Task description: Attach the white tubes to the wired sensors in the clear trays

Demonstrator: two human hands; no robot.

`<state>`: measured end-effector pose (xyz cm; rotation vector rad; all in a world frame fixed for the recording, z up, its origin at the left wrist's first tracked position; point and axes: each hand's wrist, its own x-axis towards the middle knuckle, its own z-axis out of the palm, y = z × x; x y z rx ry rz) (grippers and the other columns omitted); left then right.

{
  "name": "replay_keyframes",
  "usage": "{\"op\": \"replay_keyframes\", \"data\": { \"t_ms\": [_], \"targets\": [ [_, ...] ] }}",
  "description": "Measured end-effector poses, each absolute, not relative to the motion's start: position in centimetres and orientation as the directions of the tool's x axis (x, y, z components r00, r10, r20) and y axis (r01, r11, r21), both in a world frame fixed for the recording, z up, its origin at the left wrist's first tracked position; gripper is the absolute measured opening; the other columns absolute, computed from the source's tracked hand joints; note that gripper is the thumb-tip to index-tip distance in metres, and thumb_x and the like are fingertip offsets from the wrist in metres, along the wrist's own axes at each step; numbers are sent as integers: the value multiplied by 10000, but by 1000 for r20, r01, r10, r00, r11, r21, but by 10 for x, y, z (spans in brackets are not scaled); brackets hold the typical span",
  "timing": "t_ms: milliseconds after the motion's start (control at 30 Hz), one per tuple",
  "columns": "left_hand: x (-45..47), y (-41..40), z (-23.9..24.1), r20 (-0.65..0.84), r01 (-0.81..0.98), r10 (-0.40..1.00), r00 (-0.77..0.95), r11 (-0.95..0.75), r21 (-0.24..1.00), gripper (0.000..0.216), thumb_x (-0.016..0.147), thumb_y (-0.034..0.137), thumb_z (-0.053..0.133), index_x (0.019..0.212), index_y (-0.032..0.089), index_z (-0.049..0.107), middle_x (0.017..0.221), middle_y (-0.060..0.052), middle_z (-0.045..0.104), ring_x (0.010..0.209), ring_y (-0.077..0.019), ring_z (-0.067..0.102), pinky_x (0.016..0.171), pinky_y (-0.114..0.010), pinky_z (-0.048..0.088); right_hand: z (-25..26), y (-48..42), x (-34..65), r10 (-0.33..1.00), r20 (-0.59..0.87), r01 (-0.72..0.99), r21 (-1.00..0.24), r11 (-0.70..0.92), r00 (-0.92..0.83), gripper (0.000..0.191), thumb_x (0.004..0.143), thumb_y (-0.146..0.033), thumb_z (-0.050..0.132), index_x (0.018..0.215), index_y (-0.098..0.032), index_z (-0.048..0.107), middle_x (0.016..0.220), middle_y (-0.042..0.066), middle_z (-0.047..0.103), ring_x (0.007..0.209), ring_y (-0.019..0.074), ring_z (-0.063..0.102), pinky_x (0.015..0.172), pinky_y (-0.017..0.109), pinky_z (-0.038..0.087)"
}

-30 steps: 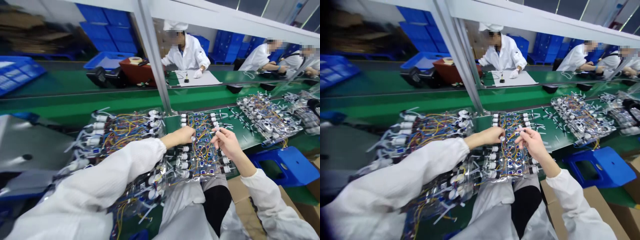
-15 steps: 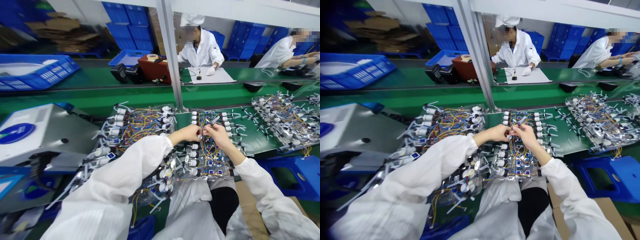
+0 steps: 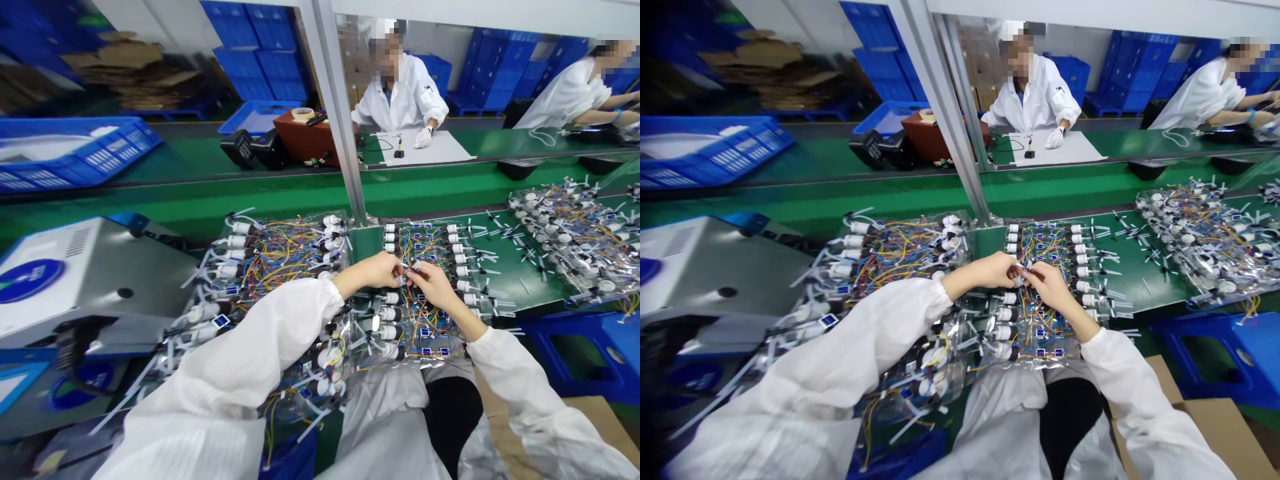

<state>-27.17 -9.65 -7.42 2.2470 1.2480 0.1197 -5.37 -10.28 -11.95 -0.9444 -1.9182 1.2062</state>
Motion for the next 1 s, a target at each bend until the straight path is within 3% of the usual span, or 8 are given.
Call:
{"op": "replay_keyframes", "data": {
  "t_ms": [100,200,367,600,800,1000],
  "targets": [
    [-268,-98,-77,-187,766,796,575,-445,464,97,784,243,729,785,147,746,697,-34,691,618,-152,570,623,-263,425,-121,-102,-54,845,171,214,-925,315,-506,366,980,-552,643,856,-227,757,907,66,672,778,201,617,713,345,525],
    [-266,-99,-78,-170,752,777,606,-489,442,154,757,211,722,895,151,756,790,-51,720,673,-171,592,647,-274,427,-123,-101,-54,853,177,204,-929,310,-491,397,973,-572,641,825,-217,740,950,71,668,793,192,615,716,335,522],
    [-270,-98,-79,-130,704,752,646,-522,481,157,763,210,702,906,151,730,806,-32,705,677,-154,568,647,-264,407,-126,-102,-51,873,121,226,-941,253,-473,373,1019,-552,568,928,-224,722,819,29,680,712,175,596,666,304,484],
    [-271,-98,-78,-71,682,759,647,-534,500,188,725,182,746,907,151,716,831,-29,683,740,-164,571,686,-261,408,-123,-102,-49,863,83,322,-907,273,-497,334,1041,-468,533,896,-208,686,680,-10,662,634,169,612,651,298,454],
    [-270,-101,-72,-147,742,814,561,-416,526,182,735,173,732,913,146,710,776,-21,693,655,-152,567,623,-254,390,-123,-101,-45,830,30,312,-918,243,-557,334,1016,-494,566,899,-204,682,773,8,731,655,166,644,664,294,488],
    [-274,-99,-73,-179,706,761,623,-449,548,144,768,177,739,908,158,767,723,-8,689,627,-143,552,626,-256,376,-119,-102,-43,811,46,262,-934,241,-583,371,1023,-503,554,803,-213,623,765,10,734,661,158,643,668,289,487]
  ]
}}
